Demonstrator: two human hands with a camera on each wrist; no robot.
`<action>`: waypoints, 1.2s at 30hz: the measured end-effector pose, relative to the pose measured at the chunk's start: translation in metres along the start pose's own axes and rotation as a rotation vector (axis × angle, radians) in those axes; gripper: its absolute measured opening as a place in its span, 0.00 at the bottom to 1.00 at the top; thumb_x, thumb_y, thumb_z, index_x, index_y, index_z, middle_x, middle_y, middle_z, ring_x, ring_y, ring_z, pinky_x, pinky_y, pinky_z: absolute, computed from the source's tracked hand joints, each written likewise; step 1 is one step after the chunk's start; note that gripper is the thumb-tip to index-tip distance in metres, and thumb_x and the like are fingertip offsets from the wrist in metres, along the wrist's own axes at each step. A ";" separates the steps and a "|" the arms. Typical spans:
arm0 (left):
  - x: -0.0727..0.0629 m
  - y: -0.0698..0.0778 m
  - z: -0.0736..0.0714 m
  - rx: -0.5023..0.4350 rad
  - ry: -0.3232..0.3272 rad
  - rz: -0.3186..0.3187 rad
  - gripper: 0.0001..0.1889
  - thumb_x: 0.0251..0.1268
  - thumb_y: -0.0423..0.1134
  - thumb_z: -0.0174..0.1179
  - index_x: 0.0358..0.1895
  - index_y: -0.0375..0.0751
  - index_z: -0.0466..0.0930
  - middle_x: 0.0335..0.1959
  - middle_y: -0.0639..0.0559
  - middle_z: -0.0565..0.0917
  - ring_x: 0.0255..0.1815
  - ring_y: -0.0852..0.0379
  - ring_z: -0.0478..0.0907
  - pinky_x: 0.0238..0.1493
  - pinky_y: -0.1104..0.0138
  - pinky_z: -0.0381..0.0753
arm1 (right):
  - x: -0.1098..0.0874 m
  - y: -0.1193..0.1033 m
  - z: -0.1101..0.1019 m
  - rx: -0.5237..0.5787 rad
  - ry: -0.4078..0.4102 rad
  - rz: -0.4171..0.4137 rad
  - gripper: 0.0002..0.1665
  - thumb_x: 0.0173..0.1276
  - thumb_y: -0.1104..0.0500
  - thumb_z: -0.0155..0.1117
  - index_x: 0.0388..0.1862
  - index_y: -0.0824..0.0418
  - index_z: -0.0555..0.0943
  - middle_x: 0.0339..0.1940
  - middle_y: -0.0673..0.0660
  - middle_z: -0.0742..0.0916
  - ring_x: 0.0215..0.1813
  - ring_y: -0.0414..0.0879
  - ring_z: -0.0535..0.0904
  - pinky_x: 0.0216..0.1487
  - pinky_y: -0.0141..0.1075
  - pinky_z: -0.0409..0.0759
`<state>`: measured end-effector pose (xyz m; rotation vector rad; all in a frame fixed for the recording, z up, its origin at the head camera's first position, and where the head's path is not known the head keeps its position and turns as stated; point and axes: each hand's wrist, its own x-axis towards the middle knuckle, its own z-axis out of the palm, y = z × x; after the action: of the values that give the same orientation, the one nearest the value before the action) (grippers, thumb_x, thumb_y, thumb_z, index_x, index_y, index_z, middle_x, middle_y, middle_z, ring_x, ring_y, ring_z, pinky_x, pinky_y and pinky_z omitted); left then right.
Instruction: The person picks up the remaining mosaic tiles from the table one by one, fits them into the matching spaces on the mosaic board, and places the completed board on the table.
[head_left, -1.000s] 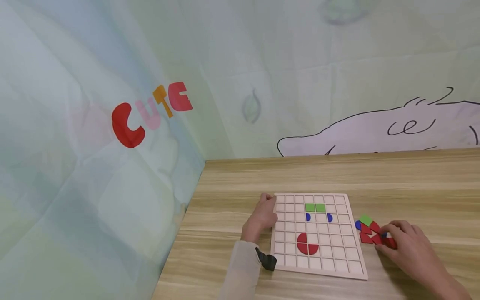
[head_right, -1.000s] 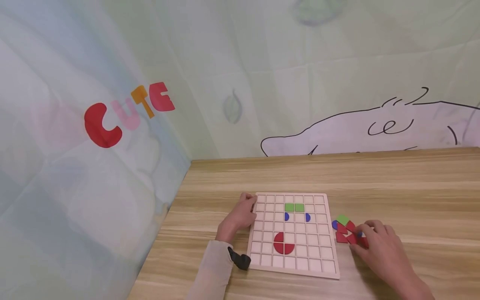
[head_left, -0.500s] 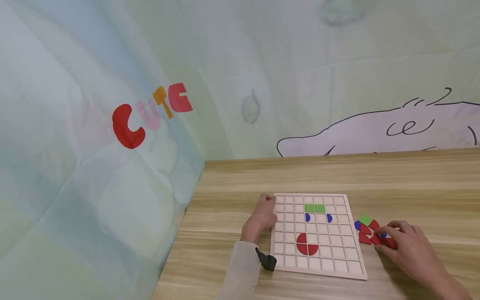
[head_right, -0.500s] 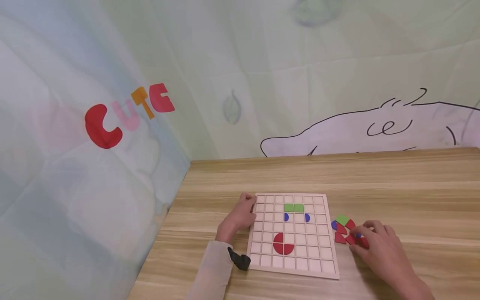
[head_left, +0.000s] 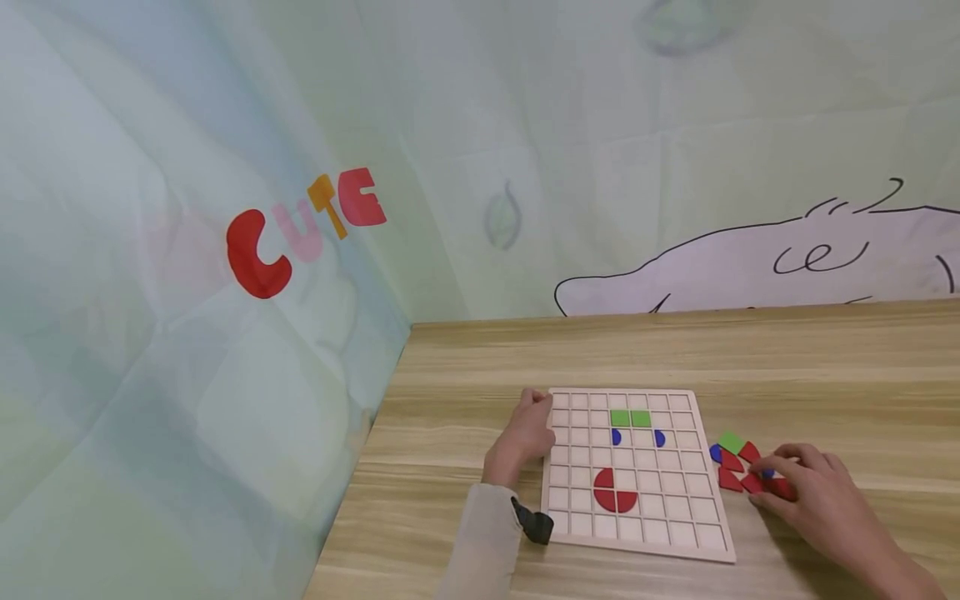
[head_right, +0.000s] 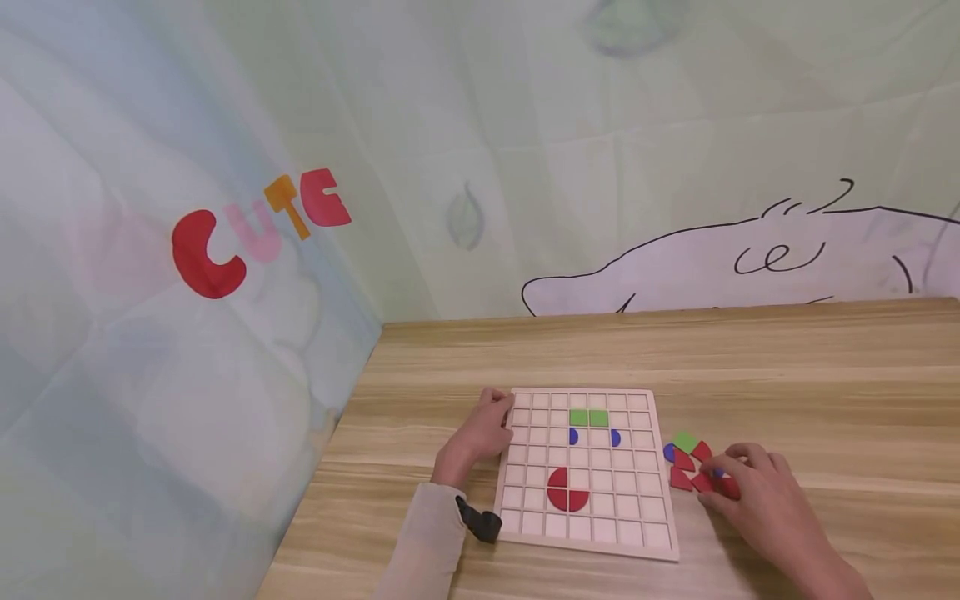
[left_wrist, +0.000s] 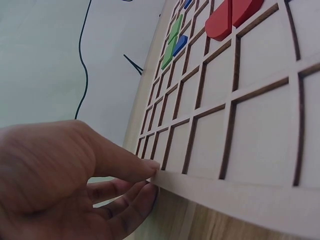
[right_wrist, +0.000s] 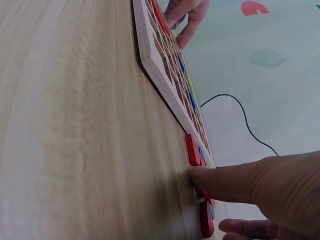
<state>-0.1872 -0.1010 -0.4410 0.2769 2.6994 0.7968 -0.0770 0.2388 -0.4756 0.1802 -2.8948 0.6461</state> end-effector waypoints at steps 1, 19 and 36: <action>0.000 0.000 0.000 -0.001 0.000 0.000 0.33 0.61 0.22 0.48 0.73 0.34 0.56 0.68 0.43 0.58 0.59 0.52 0.64 0.57 0.61 0.69 | 0.000 0.000 0.001 0.003 0.005 -0.006 0.19 0.44 0.56 0.78 0.37 0.57 0.85 0.45 0.67 0.77 0.45 0.63 0.67 0.43 0.56 0.67; 0.000 0.000 0.000 -0.006 0.006 -0.005 0.33 0.61 0.22 0.48 0.73 0.34 0.56 0.68 0.42 0.58 0.59 0.51 0.64 0.59 0.59 0.68 | 0.005 -0.002 -0.004 0.044 0.063 -0.115 0.20 0.41 0.56 0.81 0.33 0.55 0.82 0.47 0.66 0.79 0.47 0.62 0.72 0.46 0.56 0.69; 0.000 0.001 0.000 0.002 0.005 -0.009 0.33 0.61 0.22 0.48 0.73 0.34 0.56 0.69 0.42 0.58 0.61 0.50 0.64 0.63 0.59 0.68 | 0.022 -0.019 -0.008 0.043 0.194 -0.254 0.19 0.38 0.58 0.82 0.30 0.54 0.83 0.40 0.56 0.82 0.41 0.52 0.76 0.42 0.42 0.71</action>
<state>-0.1870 -0.1003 -0.4399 0.2639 2.7043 0.7937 -0.0945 0.2235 -0.4566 0.4550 -2.6159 0.6408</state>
